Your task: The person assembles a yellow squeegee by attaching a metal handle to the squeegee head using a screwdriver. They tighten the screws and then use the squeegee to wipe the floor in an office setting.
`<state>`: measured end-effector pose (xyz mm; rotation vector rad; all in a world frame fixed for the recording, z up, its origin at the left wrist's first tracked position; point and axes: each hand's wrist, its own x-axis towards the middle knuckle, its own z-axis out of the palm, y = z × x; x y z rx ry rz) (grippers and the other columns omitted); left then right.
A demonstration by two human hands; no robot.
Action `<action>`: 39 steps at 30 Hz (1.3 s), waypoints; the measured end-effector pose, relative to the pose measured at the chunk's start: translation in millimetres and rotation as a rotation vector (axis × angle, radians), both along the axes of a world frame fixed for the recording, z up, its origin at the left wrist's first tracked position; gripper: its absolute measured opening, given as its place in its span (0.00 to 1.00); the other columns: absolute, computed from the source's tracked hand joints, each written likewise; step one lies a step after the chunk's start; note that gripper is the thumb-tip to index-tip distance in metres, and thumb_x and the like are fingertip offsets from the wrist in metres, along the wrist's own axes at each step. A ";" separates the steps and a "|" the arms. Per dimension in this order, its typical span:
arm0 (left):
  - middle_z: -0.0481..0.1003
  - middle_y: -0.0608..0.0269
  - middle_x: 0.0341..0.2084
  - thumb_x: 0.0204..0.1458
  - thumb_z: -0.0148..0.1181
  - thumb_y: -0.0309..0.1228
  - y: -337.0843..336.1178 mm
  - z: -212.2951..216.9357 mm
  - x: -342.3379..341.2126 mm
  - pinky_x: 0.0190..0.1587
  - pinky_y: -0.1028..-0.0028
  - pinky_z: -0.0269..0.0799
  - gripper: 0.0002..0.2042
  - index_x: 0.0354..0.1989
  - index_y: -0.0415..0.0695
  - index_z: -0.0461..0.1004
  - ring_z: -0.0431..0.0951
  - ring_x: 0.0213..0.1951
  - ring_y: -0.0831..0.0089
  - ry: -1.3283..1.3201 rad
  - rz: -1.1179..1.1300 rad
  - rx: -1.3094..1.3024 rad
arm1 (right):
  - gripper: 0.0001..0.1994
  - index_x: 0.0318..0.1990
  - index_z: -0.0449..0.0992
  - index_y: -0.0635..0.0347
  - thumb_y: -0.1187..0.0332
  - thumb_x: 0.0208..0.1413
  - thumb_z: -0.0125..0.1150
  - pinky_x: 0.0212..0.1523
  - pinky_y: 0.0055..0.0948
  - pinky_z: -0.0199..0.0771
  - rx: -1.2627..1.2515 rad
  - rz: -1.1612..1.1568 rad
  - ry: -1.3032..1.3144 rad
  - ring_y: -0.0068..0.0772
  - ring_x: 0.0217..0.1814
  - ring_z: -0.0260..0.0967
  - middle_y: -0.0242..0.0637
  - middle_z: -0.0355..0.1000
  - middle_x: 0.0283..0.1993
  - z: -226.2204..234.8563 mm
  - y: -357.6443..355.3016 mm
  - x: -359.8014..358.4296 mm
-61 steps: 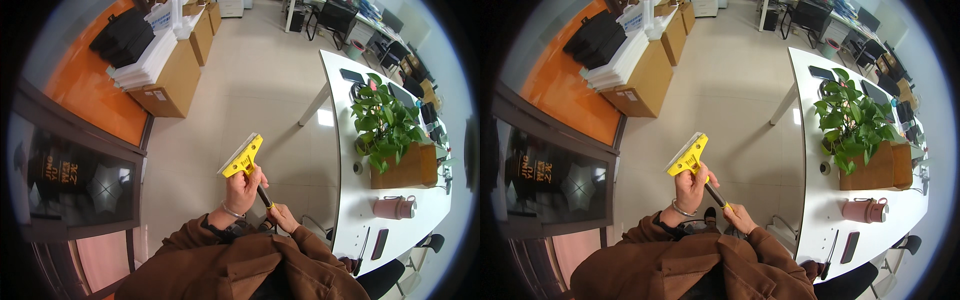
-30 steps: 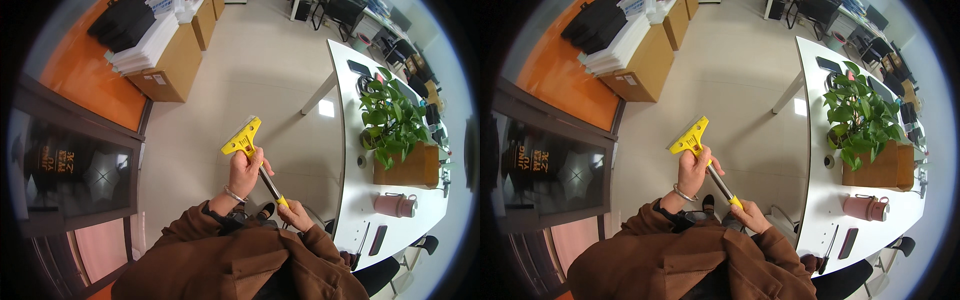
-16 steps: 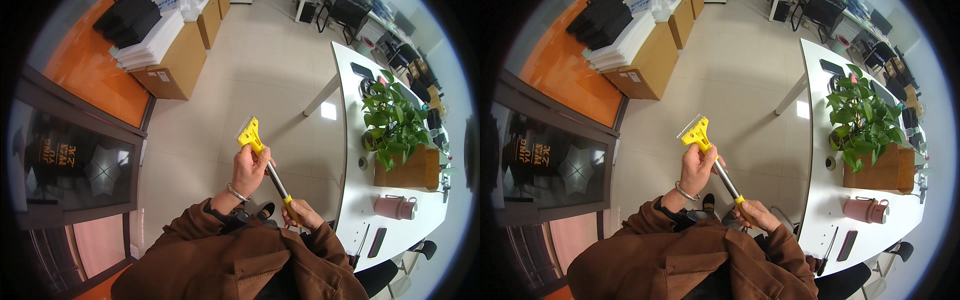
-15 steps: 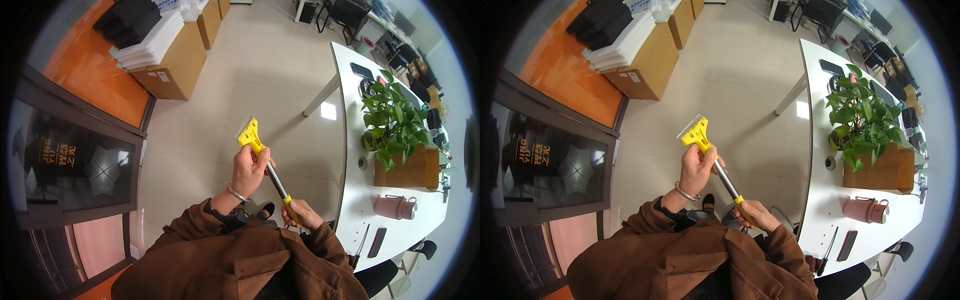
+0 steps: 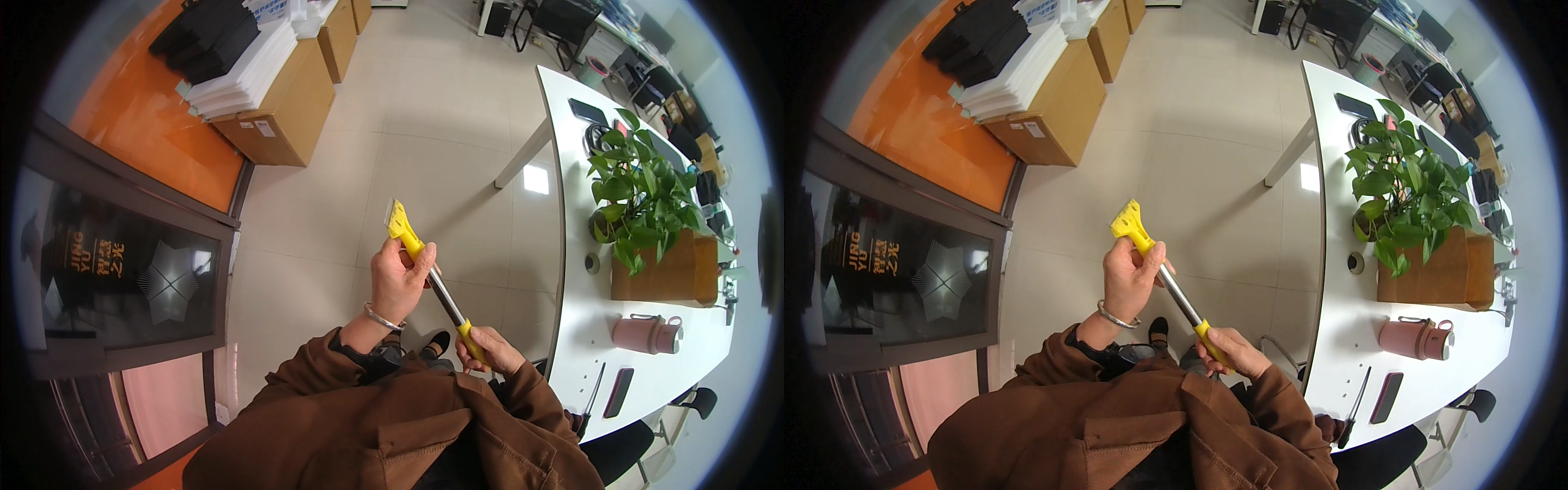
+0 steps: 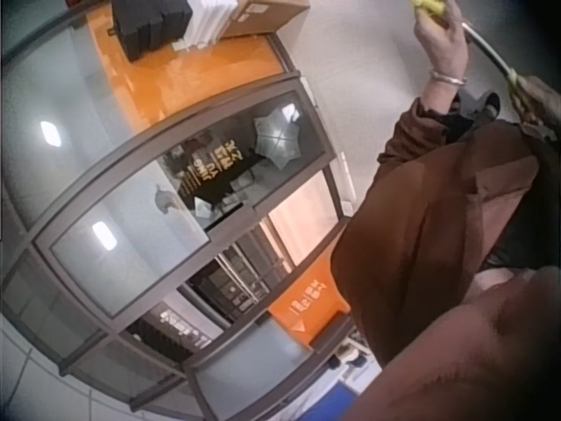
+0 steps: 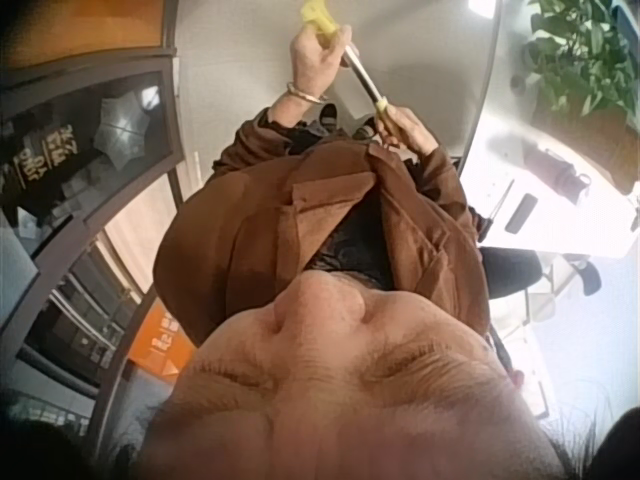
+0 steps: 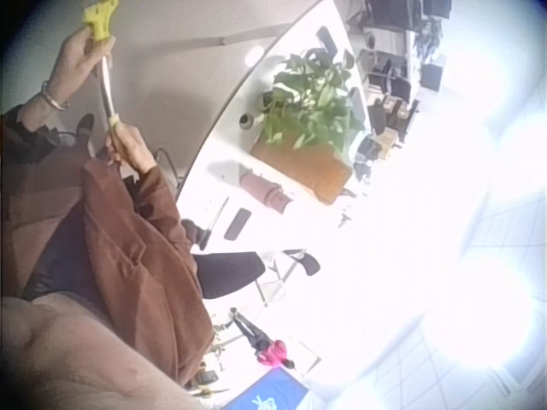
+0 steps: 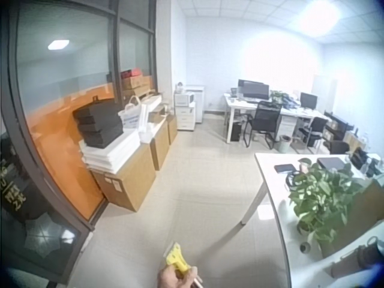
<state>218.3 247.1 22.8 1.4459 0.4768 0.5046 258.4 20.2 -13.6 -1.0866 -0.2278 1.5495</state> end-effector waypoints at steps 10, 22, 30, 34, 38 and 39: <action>0.75 0.63 0.17 0.57 0.60 0.32 2.5 -0.1 -1.9 0.20 0.81 0.70 0.12 0.31 0.36 0.66 0.73 0.17 0.82 0.046 0.006 0.053 | 0.30 0.31 0.70 0.60 0.37 0.61 0.44 0.27 0.20 0.71 -0.034 0.009 0.009 0.15 0.16 0.56 0.25 0.61 0.20 -0.3 1.8 0.4; 0.77 0.58 0.26 0.62 0.51 0.29 11.1 -21.6 -5.5 0.28 0.79 0.75 0.07 0.38 0.38 0.65 0.78 0.27 0.76 -0.102 -0.224 -0.273 | 0.22 0.28 0.69 0.61 0.49 0.62 0.52 0.21 0.34 0.61 -0.135 -0.074 -0.781 0.40 0.17 0.63 0.38 0.64 0.16 -20.1 3.6 -7.3; 0.76 0.57 0.25 0.61 0.50 0.29 14.1 -45.2 -10.2 0.34 0.74 0.78 0.04 0.36 0.43 0.65 0.80 0.29 0.70 -0.061 -0.294 -0.301 | 0.19 0.29 0.71 0.62 0.52 0.58 0.58 0.22 0.40 0.63 -0.229 -0.011 -1.174 0.54 0.20 0.64 0.48 0.63 0.17 -16.5 -1.7 -8.1; 0.76 0.57 0.25 0.61 0.50 0.29 15.5 -51.3 -11.4 0.34 0.73 0.77 0.04 0.36 0.44 0.65 0.80 0.29 0.68 -0.050 -0.310 -0.379 | 0.17 0.31 0.72 0.62 0.55 0.57 0.62 0.22 0.36 0.64 -0.222 -0.060 -1.073 0.47 0.18 0.64 0.46 0.64 0.17 -15.1 -0.2 -12.0; 0.76 0.55 0.24 0.58 0.51 0.28 18.0 -57.8 -13.1 0.37 0.68 0.77 0.03 0.36 0.44 0.65 0.80 0.29 0.64 -0.066 -0.353 -0.500 | 0.16 0.34 0.73 0.63 0.57 0.56 0.63 0.22 0.33 0.64 -0.192 -0.066 -1.008 0.38 0.17 0.64 0.43 0.65 0.18 -16.3 -0.8 -13.0; 0.76 0.55 0.24 0.57 0.51 0.28 18.9 -59.6 -13.8 0.38 0.67 0.77 0.03 0.36 0.44 0.65 0.79 0.30 0.63 -0.066 -0.363 -0.536 | 0.16 0.35 0.74 0.63 0.57 0.56 0.63 0.23 0.32 0.65 -0.188 -0.060 -1.008 0.38 0.18 0.64 0.43 0.65 0.18 -16.9 -1.2 -13.0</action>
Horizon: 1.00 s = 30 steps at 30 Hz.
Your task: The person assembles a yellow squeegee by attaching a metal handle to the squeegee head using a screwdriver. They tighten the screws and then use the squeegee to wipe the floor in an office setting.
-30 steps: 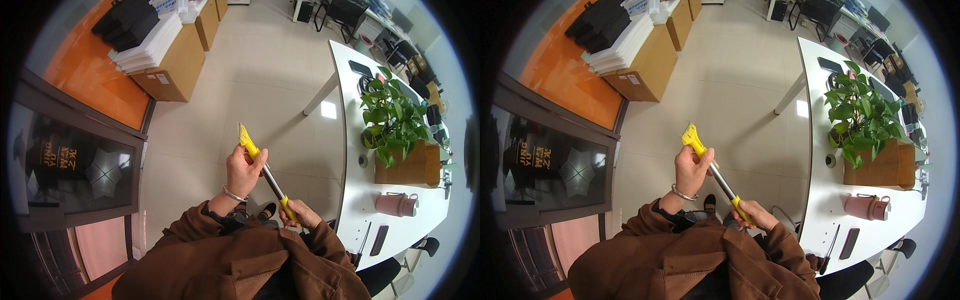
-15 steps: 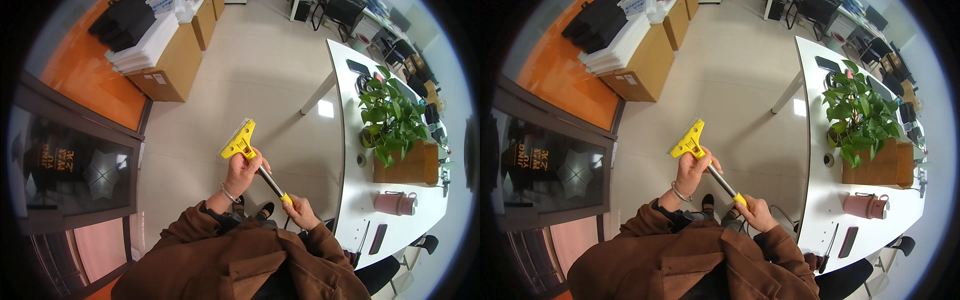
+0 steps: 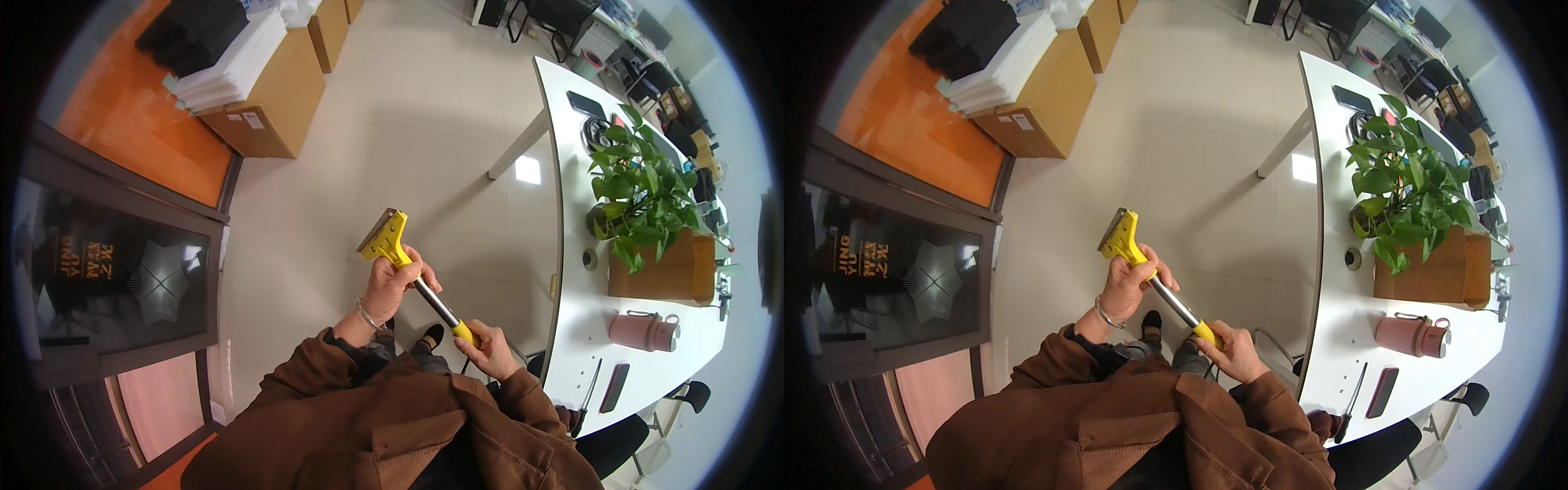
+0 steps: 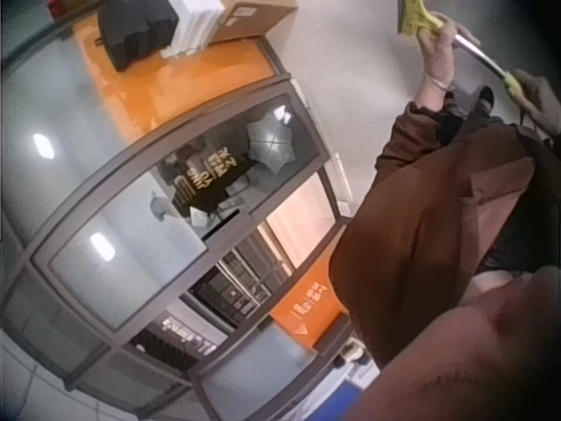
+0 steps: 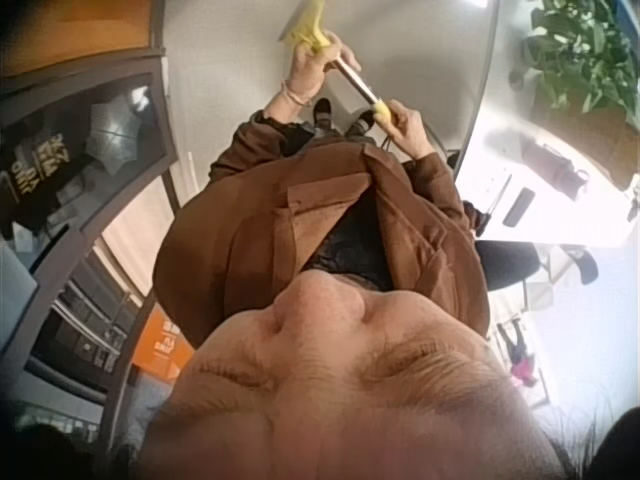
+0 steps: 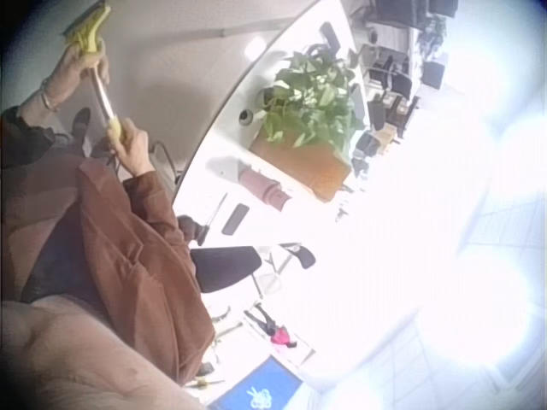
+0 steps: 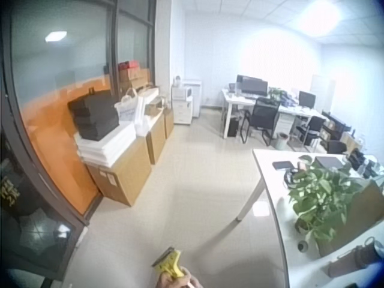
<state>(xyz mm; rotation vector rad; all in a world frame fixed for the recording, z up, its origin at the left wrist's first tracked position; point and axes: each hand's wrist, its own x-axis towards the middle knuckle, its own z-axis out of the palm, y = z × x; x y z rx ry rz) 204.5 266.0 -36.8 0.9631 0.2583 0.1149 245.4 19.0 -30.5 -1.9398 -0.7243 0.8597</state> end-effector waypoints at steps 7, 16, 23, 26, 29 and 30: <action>0.77 0.53 0.27 0.58 0.50 0.30 3.2 -12.2 -3.4 0.38 0.67 0.77 0.05 0.37 0.43 0.65 0.80 0.32 0.61 0.047 -0.025 -0.059 | 0.16 0.41 0.75 0.63 0.57 0.57 0.62 0.26 0.30 0.69 -0.026 -0.040 0.169 0.39 0.22 0.70 0.43 0.70 0.22 -0.9 1.8 -4.8; 0.76 0.47 0.41 0.61 0.48 0.42 10.9 -133.9 -28.9 0.32 0.73 0.78 0.21 0.51 0.34 0.62 0.82 0.31 0.61 0.781 -0.294 -0.044 | 0.19 0.51 0.70 0.63 0.63 0.54 0.55 0.46 0.49 0.71 -0.377 -0.070 0.059 0.61 0.45 0.70 0.58 0.73 0.40 -95.5 9.7 1.0; 0.78 0.53 0.34 0.57 0.52 0.38 -70.6 -274.8 -92.4 0.24 0.72 0.77 0.17 0.43 0.34 0.70 0.81 0.23 0.66 1.044 -0.459 0.032 | 0.21 0.52 0.71 0.65 0.67 0.50 0.55 0.42 0.41 0.74 -0.599 -0.032 0.089 0.50 0.40 0.76 0.53 0.76 0.39 -303.8 27.0 -19.9; 0.79 0.54 0.33 0.57 0.52 0.37 -100.5 -328.9 -124.9 0.23 0.74 0.75 0.15 0.42 0.34 0.70 0.80 0.22 0.69 1.082 -0.428 0.036 | 0.19 0.51 0.72 0.61 0.67 0.50 0.54 0.49 0.44 0.70 -0.683 0.008 0.252 0.54 0.49 0.71 0.53 0.74 0.45 -378.8 39.7 -38.8; 0.77 0.57 0.29 0.55 0.55 0.36 -124.8 -384.7 -148.7 0.23 0.75 0.74 0.16 0.42 0.34 0.69 0.76 0.20 0.72 1.151 -0.263 -0.001 | 0.20 0.51 0.73 0.62 0.67 0.49 0.54 0.54 0.43 0.69 -0.712 0.038 0.285 0.54 0.53 0.69 0.54 0.73 0.48 -443.5 52.3 -55.7; 0.76 0.59 0.28 0.54 0.57 0.36 -133.7 -400.2 -157.9 0.23 0.75 0.73 0.16 0.42 0.34 0.69 0.74 0.19 0.74 1.195 -0.187 -0.027 | 0.21 0.51 0.74 0.64 0.67 0.48 0.54 0.55 0.42 0.69 -0.717 0.055 0.259 0.53 0.54 0.69 0.54 0.73 0.49 -460.3 53.3 -64.1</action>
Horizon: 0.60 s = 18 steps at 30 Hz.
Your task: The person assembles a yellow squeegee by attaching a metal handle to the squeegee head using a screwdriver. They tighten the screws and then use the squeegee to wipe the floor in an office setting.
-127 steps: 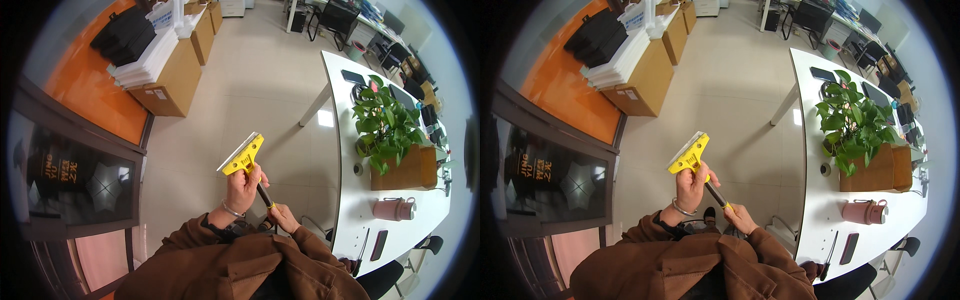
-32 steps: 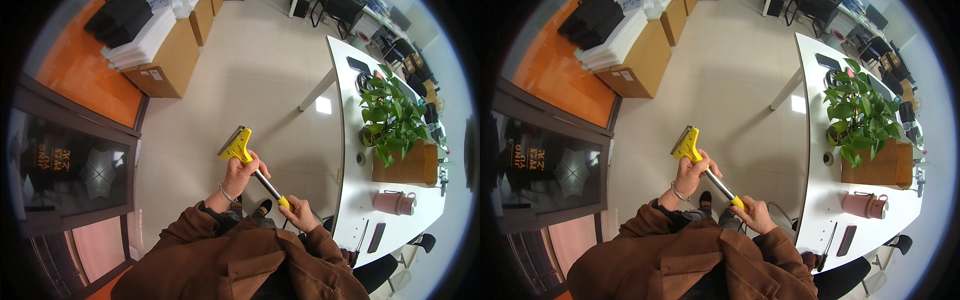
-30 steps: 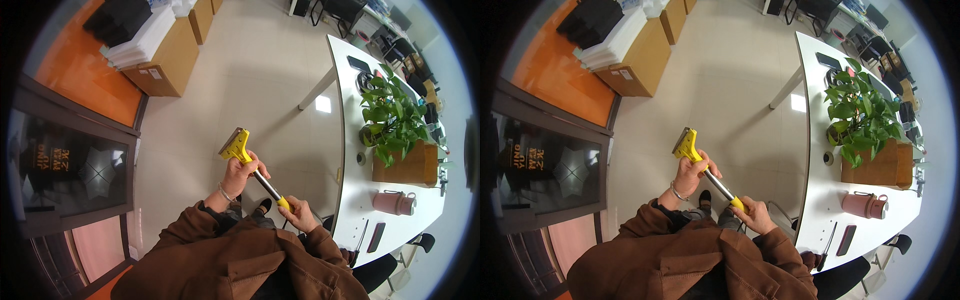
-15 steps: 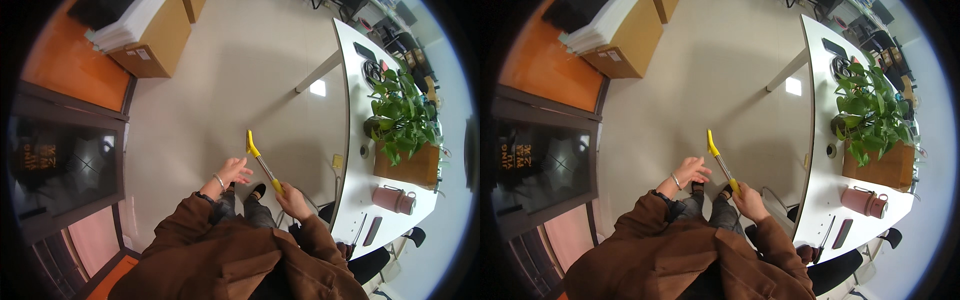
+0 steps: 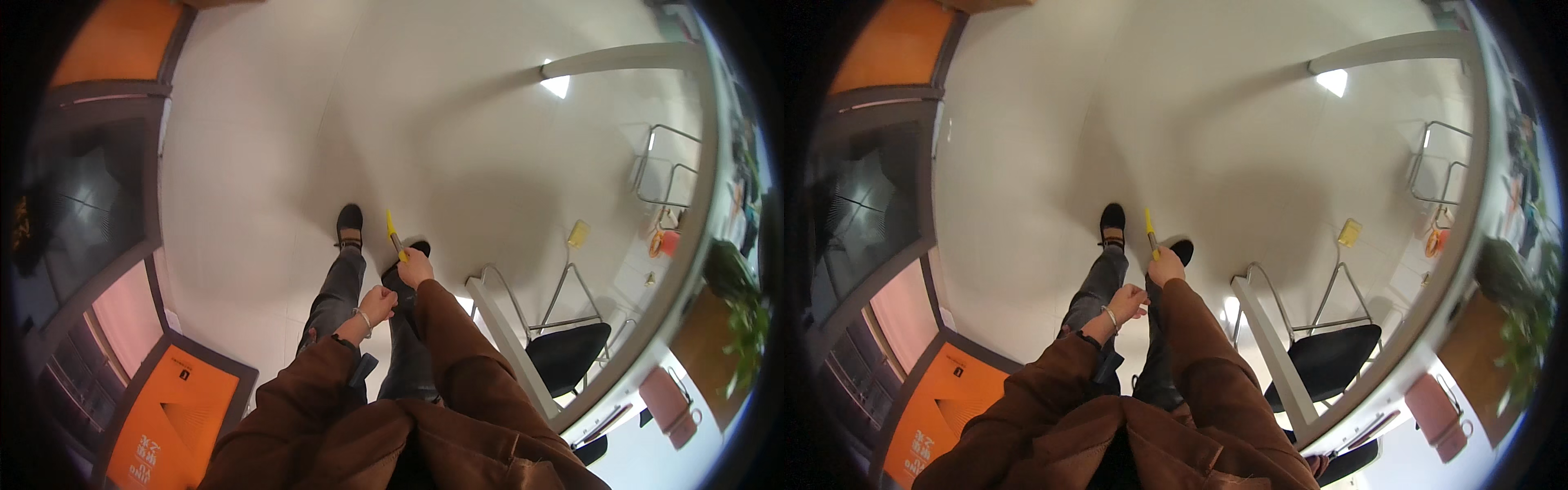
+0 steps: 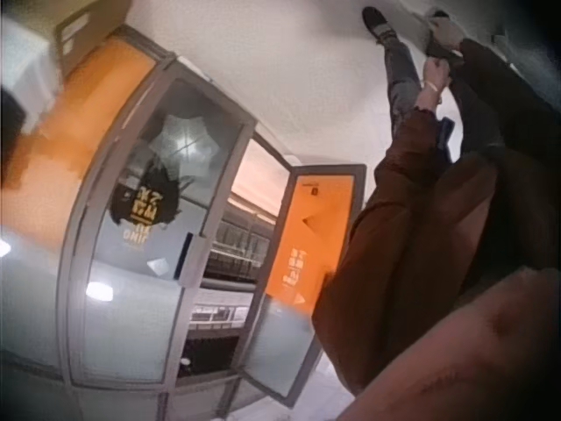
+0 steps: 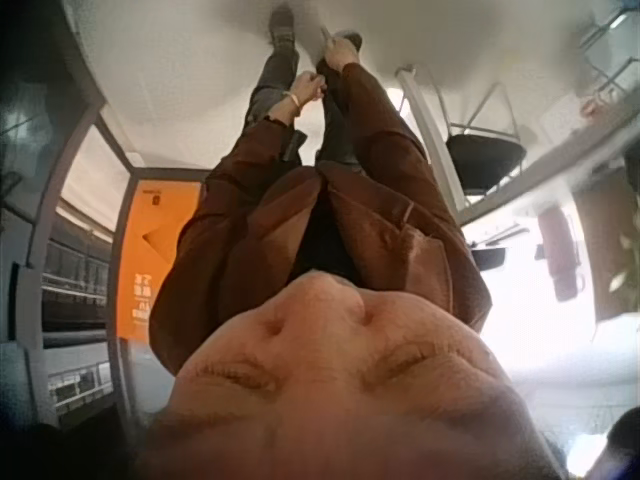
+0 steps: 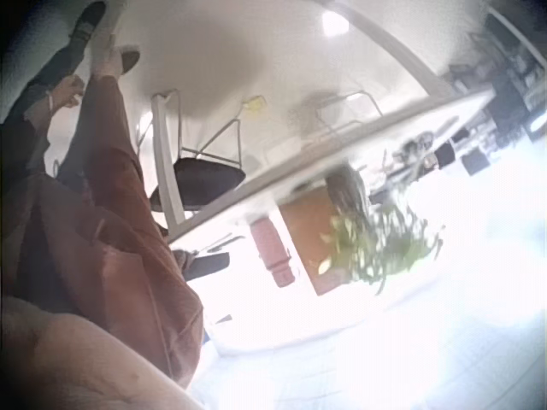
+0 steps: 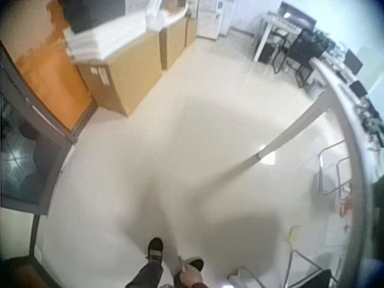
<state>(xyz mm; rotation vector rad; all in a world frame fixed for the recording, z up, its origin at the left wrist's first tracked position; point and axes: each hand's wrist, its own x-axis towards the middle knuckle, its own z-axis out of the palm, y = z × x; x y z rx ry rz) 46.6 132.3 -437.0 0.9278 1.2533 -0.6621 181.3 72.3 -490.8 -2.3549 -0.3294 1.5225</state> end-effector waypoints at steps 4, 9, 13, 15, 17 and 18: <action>0.76 0.57 0.28 0.55 0.55 0.41 -24.5 -62.2 -21.5 0.30 0.72 0.73 0.19 0.43 0.34 0.69 0.76 0.26 0.70 0.009 0.078 0.043 | 0.20 0.50 0.74 0.64 0.68 0.48 0.51 0.56 0.42 0.68 -0.105 0.045 0.054 0.54 0.55 0.68 0.55 0.72 0.49 -59.5 7.6 -23.6; 0.77 0.45 0.36 0.57 0.51 0.41 -38.3 -109.8 -28.3 0.47 0.66 0.70 0.19 0.45 0.33 0.71 0.77 0.42 0.55 0.154 0.167 0.203 | 0.20 0.51 0.72 0.64 0.69 0.49 0.50 0.54 0.44 0.69 -0.140 -0.040 0.103 0.56 0.53 0.69 0.56 0.72 0.48 -89.9 8.8 -41.9; 0.77 0.45 0.38 0.57 0.51 0.40 -25.3 -104.4 -30.2 0.47 0.65 0.70 0.18 0.44 0.34 0.72 0.77 0.43 0.53 0.186 0.257 0.345 | 0.23 0.56 0.70 0.64 0.70 0.50 0.49 0.56 0.44 0.68 -0.160 -0.083 0.105 0.57 0.55 0.68 0.58 0.71 0.51 -91.0 13.9 -56.6; 0.77 0.46 0.38 0.57 0.51 0.39 -16.8 -96.4 -25.6 0.47 0.65 0.70 0.17 0.43 0.34 0.72 0.77 0.43 0.54 0.176 0.212 0.395 | 0.24 0.58 0.68 0.62 0.71 0.51 0.48 0.56 0.45 0.68 -0.174 -0.081 0.106 0.58 0.55 0.68 0.58 0.71 0.52 -90.6 16.9 -62.2; 0.77 0.46 0.37 0.56 0.52 0.37 -6.2 -90.3 -22.5 0.47 0.65 0.70 0.16 0.43 0.35 0.72 0.77 0.42 0.54 0.162 0.201 0.410 | 0.24 0.59 0.66 0.60 0.72 0.53 0.47 0.55 0.47 0.68 -0.208 -0.054 0.117 0.59 0.55 0.68 0.58 0.71 0.51 -91.2 20.8 -67.4; 0.77 0.46 0.37 0.56 0.52 0.37 -1.3 -88.3 -21.6 0.47 0.65 0.70 0.16 0.43 0.35 0.72 0.77 0.42 0.55 0.169 0.195 0.408 | 0.24 0.60 0.65 0.59 0.72 0.53 0.47 0.56 0.47 0.67 -0.204 -0.038 0.106 0.59 0.55 0.68 0.58 0.71 0.51 -91.9 22.7 -69.7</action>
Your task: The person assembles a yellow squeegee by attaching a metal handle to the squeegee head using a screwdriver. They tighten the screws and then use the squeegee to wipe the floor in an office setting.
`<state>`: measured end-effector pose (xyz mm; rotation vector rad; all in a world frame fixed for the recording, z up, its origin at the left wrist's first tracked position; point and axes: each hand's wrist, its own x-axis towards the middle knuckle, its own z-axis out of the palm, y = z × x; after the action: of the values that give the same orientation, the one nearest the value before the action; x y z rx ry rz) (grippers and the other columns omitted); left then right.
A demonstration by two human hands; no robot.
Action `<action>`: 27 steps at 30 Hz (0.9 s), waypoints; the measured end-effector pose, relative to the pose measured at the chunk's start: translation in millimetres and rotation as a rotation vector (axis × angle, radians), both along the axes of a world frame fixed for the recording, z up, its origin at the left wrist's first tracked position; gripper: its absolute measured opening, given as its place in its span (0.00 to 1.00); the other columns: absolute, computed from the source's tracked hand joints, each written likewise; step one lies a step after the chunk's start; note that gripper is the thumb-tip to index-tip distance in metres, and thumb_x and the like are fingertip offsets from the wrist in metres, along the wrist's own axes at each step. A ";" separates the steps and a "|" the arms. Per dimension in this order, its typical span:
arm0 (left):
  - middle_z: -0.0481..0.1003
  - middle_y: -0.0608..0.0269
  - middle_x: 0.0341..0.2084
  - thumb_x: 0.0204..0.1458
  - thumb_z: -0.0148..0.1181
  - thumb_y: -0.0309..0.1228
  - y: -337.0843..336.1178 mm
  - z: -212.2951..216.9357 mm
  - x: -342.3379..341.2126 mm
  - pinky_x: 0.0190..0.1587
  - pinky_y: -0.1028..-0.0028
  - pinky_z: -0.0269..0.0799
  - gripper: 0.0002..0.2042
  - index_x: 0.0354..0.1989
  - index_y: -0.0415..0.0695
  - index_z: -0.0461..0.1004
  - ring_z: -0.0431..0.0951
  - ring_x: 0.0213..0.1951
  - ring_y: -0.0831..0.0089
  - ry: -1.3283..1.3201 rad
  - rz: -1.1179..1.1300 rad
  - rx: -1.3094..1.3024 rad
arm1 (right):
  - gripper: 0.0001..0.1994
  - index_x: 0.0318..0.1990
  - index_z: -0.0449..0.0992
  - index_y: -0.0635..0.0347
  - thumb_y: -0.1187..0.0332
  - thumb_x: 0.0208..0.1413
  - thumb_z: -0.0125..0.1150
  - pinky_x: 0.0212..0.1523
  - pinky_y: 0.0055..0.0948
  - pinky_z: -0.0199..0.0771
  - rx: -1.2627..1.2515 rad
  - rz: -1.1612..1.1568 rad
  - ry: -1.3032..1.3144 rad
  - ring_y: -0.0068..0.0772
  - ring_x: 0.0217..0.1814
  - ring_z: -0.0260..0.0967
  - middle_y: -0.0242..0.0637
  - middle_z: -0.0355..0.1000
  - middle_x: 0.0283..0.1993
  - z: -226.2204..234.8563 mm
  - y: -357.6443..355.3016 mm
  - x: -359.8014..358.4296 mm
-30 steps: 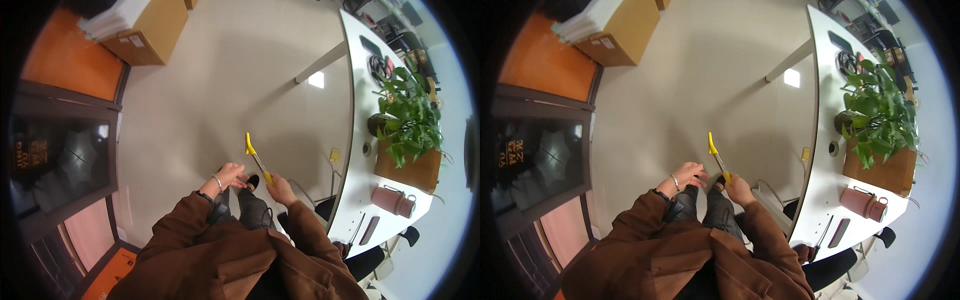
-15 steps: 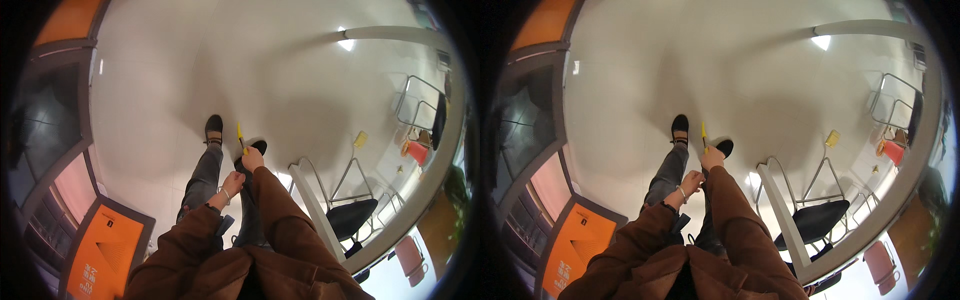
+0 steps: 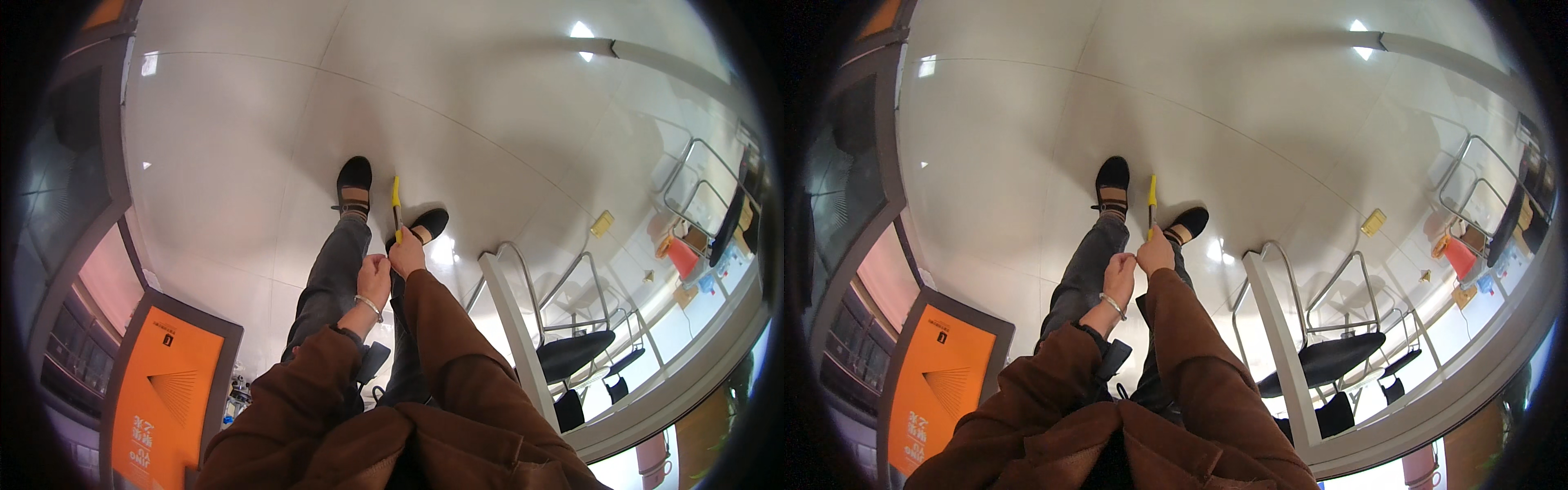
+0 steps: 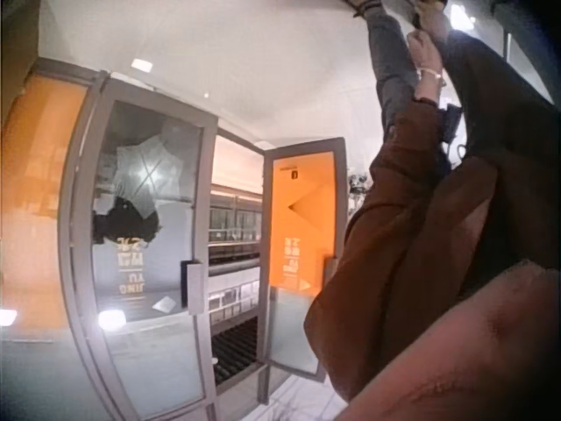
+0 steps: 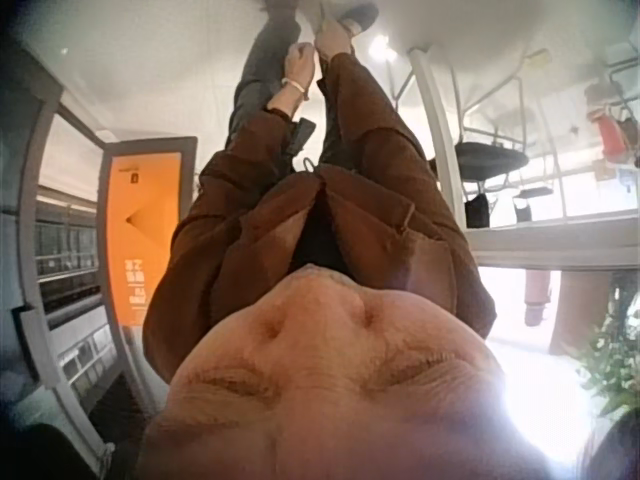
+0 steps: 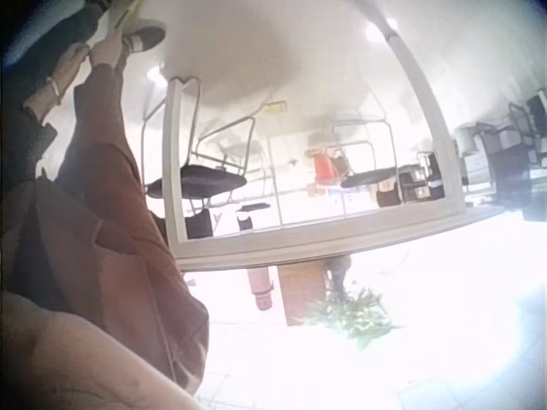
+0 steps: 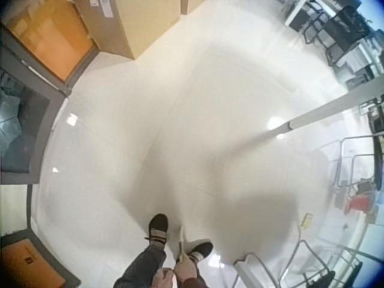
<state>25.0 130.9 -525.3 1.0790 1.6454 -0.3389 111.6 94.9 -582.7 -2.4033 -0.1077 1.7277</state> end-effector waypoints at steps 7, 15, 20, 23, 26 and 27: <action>0.77 0.51 0.38 0.53 0.54 0.33 18.9 22.2 -1.1 0.47 0.69 0.70 0.15 0.43 0.35 0.72 0.77 0.42 0.62 -0.003 0.076 -0.084 | 0.27 0.64 0.61 0.56 0.72 0.54 0.47 0.57 0.47 0.66 -0.053 -0.022 0.029 0.58 0.56 0.68 0.57 0.70 0.53 1.9 1.2 -9.5; 0.76 0.58 0.37 0.54 0.53 0.26 46.3 51.3 -0.3 0.44 0.74 0.70 0.11 0.44 0.35 0.73 0.75 0.40 0.72 -0.084 0.110 -0.068 | 0.29 0.68 0.53 0.50 0.72 0.56 0.45 0.56 0.47 0.67 -0.129 -0.114 0.097 0.58 0.55 0.69 0.58 0.70 0.53 -4.2 10.5 -27.5; 0.75 0.62 0.39 0.57 0.52 0.27 29.8 60.3 11.4 0.47 0.77 0.67 0.11 0.46 0.36 0.73 0.73 0.42 0.75 -0.141 0.177 -0.053 | 0.30 0.68 0.52 0.50 0.71 0.57 0.45 0.55 0.49 0.68 -0.090 -0.138 0.127 0.60 0.54 0.69 0.59 0.71 0.52 -5.2 -0.2 -26.2; 0.76 0.59 0.41 0.56 0.51 0.25 21.9 65.5 24.2 0.48 0.75 0.69 0.11 0.46 0.36 0.72 0.75 0.43 0.73 -0.114 0.215 -0.088 | 0.29 0.68 0.53 0.48 0.72 0.56 0.47 0.54 0.49 0.69 -0.101 -0.102 0.130 0.60 0.54 0.69 0.58 0.71 0.51 -5.7 -5.5 -18.5; 0.76 0.59 0.42 0.56 0.51 0.23 19.1 68.0 34.1 0.50 0.76 0.68 0.10 0.46 0.36 0.72 0.75 0.44 0.74 -0.256 0.227 -0.037 | 0.29 0.67 0.54 0.48 0.72 0.56 0.48 0.53 0.48 0.70 -0.097 -0.095 0.134 0.59 0.53 0.70 0.58 0.72 0.50 -4.2 -7.1 -17.9; 0.75 0.60 0.43 0.57 0.50 0.22 18.0 68.9 35.6 0.51 0.76 0.68 0.09 0.44 0.36 0.71 0.74 0.45 0.74 -0.240 0.245 -0.033 | 0.29 0.67 0.54 0.48 0.71 0.56 0.49 0.52 0.48 0.70 -0.099 -0.099 0.131 0.59 0.52 0.71 0.57 0.72 0.50 -3.9 -7.3 -19.0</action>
<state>60.6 149.0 -456.3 0.8467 1.5291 -0.0719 92.7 87.6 -586.6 -2.3105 0.1159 1.8793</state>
